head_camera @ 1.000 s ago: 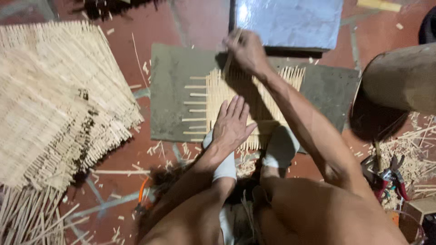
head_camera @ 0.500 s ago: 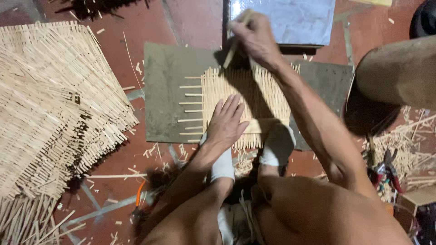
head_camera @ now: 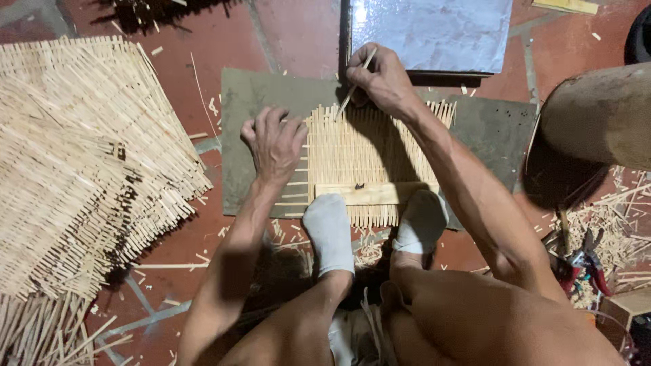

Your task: The person sits on the floor and assembles a small mat from thin bamboo strips. They align the strips on a flat board, use a wooden block to press and adjust them, and apply a white liquid with a roller to a cardboard backing before placing the woven mat on top.

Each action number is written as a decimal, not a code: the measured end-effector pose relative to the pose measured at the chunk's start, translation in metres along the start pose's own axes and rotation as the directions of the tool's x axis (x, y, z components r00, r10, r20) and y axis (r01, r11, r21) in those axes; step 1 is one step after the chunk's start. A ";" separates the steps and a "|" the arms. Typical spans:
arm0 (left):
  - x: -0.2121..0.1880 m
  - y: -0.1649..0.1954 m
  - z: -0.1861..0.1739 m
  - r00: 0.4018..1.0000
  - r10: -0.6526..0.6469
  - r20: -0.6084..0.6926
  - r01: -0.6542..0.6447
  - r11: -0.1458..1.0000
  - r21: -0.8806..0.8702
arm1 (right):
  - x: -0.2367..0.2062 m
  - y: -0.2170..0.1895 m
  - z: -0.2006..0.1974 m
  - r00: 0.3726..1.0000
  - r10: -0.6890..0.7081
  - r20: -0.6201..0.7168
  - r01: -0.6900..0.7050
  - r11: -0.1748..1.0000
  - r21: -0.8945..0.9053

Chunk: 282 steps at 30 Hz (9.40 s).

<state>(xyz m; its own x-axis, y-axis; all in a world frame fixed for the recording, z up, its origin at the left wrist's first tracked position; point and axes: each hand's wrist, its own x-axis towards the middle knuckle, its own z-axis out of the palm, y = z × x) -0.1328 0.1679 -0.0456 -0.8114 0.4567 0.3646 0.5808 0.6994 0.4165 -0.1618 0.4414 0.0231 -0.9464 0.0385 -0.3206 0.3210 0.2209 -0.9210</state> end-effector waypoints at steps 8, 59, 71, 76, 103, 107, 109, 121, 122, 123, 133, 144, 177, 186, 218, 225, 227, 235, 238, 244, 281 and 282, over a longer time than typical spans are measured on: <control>-0.005 -0.003 0.004 1.000 -0.015 0.001 0.015 1.000 0.015 | 0.007 -0.006 0.010 0.997 -0.020 0.074 0.027 0.994 -0.102; -0.013 0.141 0.009 0.800 0.260 0.541 -0.174 0.963 -0.206 | -0.071 0.030 -0.123 0.965 -0.080 -0.248 0.085 0.996 0.009; -0.006 0.184 0.043 0.669 0.484 0.564 -0.437 0.870 -0.229 | -0.079 0.061 -0.160 0.967 -0.142 -0.212 0.121 0.987 -0.110; -0.004 0.194 0.045 0.651 0.435 0.622 -0.403 0.892 -0.202 | -0.069 0.062 -0.150 0.979 -0.110 -0.170 0.085 0.986 -0.147; -0.013 0.196 0.053 0.678 0.387 0.625 -0.353 0.917 -0.186 | -0.085 0.051 -0.158 0.968 0.006 -0.253 -0.024 0.997 -0.067; -0.014 0.195 0.052 0.665 0.380 0.643 -0.327 0.922 -0.206 | -0.097 0.064 -0.164 0.709 -0.703 -0.058 0.577 0.626 -0.525; -0.015 0.196 0.051 0.659 0.382 0.648 -0.328 0.921 -0.209 | -0.098 0.067 -0.160 0.932 -0.295 -0.213 0.254 0.947 -0.198; 0.066 0.127 0.021 0.923 0.309 0.228 -0.303 0.951 -0.062 | -0.174 0.044 -0.070 0.980 -0.069 0.189 0.181 0.708 -0.683; 0.074 0.124 0.020 0.923 0.254 0.289 -0.245 0.967 -0.068 | -0.191 0.047 -0.042 0.980 0.111 0.167 0.060 0.632 -0.772; 0.082 0.124 0.020 0.915 0.201 0.350 -0.188 0.980 -0.073 | -0.200 0.051 -0.023 0.951 -0.086 0.296 0.295 0.535 -0.792; 0.124 0.119 0.051 0.775 -0.073 0.627 0.130 0.990 -0.045 | -0.231 0.078 -0.002 0.919 -0.319 0.230 0.367 0.485 -0.794; 0.108 0.131 0.004 0.719 -0.022 0.695 0.181 0.971 -0.157 | -0.236 0.073 0.004 0.830 -0.439 0.343 0.522 0.398 -0.754; -0.070 0.023 -0.083 0.689 -0.501 0.524 0.698 0.652 -0.295 | -0.320 0.155 -0.105 0.807 0.546 -0.225 -0.583 0.676 -0.450; -0.078 0.040 -0.071 0.853 -0.389 0.347 0.411 0.912 0.012 | -0.237 0.086 -0.094 0.932 0.317 -0.179 -0.363 0.841 -0.401; -0.092 0.067 -0.008 0.724 -0.550 0.416 0.689 0.546 -0.478 | -0.239 0.075 -0.048 0.946 -0.307 -0.102 0.108 0.598 -0.794; -0.064 0.069 -0.041 0.648 -0.539 0.538 0.761 0.480 -0.436 | -0.352 0.139 -0.102 0.976 -0.005 -0.219 -0.057 0.959 -0.277; -0.057 0.075 -0.055 0.677 -0.557 0.481 0.736 0.527 -0.425 | -0.380 0.149 -0.091 0.980 0.142 -0.141 -0.156 0.984 -0.092; -0.079 0.107 -0.072 0.910 -0.349 0.225 0.415 0.794 -0.444 | -0.394 0.114 -0.063 0.942 0.218 -0.254 -0.231 0.973 -0.023; -0.081 0.130 -0.064 0.942 -0.240 0.236 0.310 0.891 -0.331 | -0.380 0.087 -0.056 0.942 0.202 -0.267 -0.223 0.974 -0.047; -0.058 0.161 -0.033 0.962 0.248 0.116 -0.190 0.910 -0.369 | -0.315 0.032 -0.090 0.962 0.070 -0.262 -0.129 0.968 -0.214; -0.039 0.191 -0.032 0.699 0.282 0.657 -0.227 0.959 -0.170 | -0.061 0.049 -0.107 0.977 -0.211 -0.038 0.182 0.910 -0.372; -0.038 0.190 -0.033 0.717 0.296 0.631 -0.256 0.954 -0.157 | -0.061 0.052 -0.107 0.969 -0.234 -0.083 0.193 0.921 -0.339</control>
<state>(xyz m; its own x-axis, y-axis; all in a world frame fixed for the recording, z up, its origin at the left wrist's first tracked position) 0.0106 0.2656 0.0474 -0.4510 0.8814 -0.1408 0.7717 0.4643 0.4346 -0.0909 0.5544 0.0188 -0.9948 0.0667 -0.0769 0.1008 0.5411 -0.8349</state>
